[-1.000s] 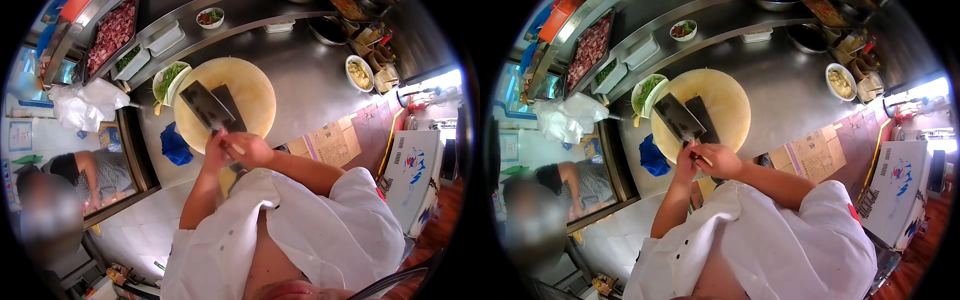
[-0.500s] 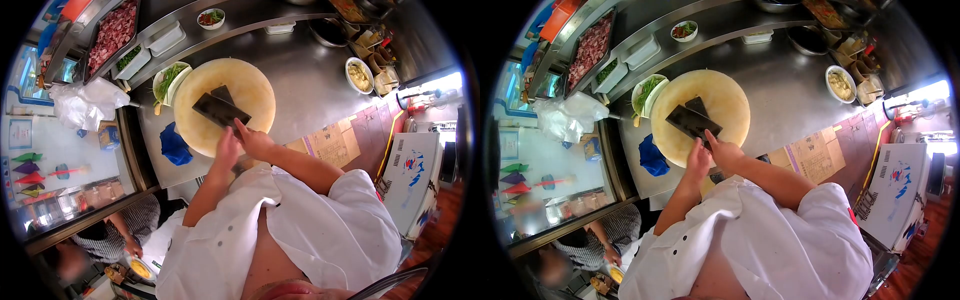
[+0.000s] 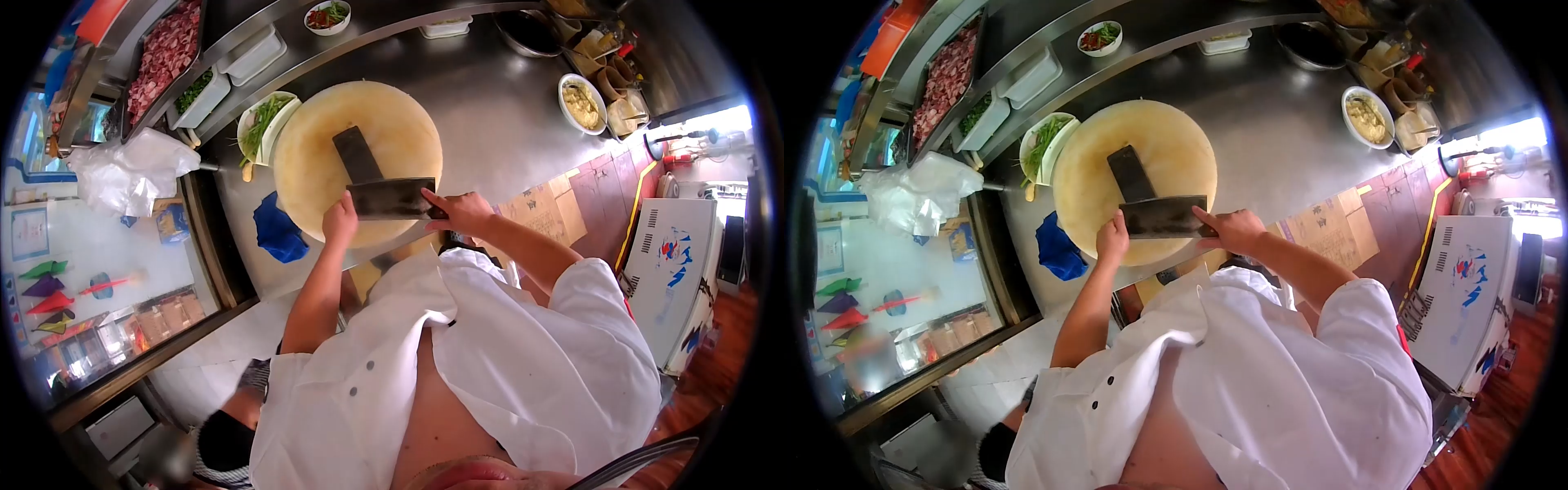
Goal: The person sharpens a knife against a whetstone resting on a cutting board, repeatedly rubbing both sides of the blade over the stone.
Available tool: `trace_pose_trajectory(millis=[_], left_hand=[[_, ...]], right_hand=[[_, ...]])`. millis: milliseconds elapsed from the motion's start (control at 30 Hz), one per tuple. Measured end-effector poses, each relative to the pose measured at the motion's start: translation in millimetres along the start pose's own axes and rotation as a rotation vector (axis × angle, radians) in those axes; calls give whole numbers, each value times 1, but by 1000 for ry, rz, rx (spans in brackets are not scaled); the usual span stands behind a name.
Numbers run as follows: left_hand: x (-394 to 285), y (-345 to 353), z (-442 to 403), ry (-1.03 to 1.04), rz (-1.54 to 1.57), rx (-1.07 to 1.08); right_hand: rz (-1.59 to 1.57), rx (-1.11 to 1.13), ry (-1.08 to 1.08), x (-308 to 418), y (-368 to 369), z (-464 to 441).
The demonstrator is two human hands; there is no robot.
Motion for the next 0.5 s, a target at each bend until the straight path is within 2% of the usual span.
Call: trace_pose_trajectory(millis=[167,233,300,400,500], left_hand=[[-20,1,46,51,-166,-26],[-22,1,50,73,-180,-64],[-22,1,43,91,-197,-95],[-27,3,-26,100,-276,-17],[-36,-3,-63,109,-250,-22]], right_hand=[[43,23,62,-14,23,28],[59,-290,-136,-18,34,35],[27,-203,-51,-17,27,23],[54,-41,90,-14,-1,-18],[69,-88,77,-18,-12,-44]])
Point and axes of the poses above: each hand's wrist, its own z-axis away from the middle knuckle, its own y-axis out of the palm, x = y × z, the point moved 7 cm from there along -z, towards the middle knuckle, and after that the axes turned 9 degrees about -x, right-handed, at the moved point
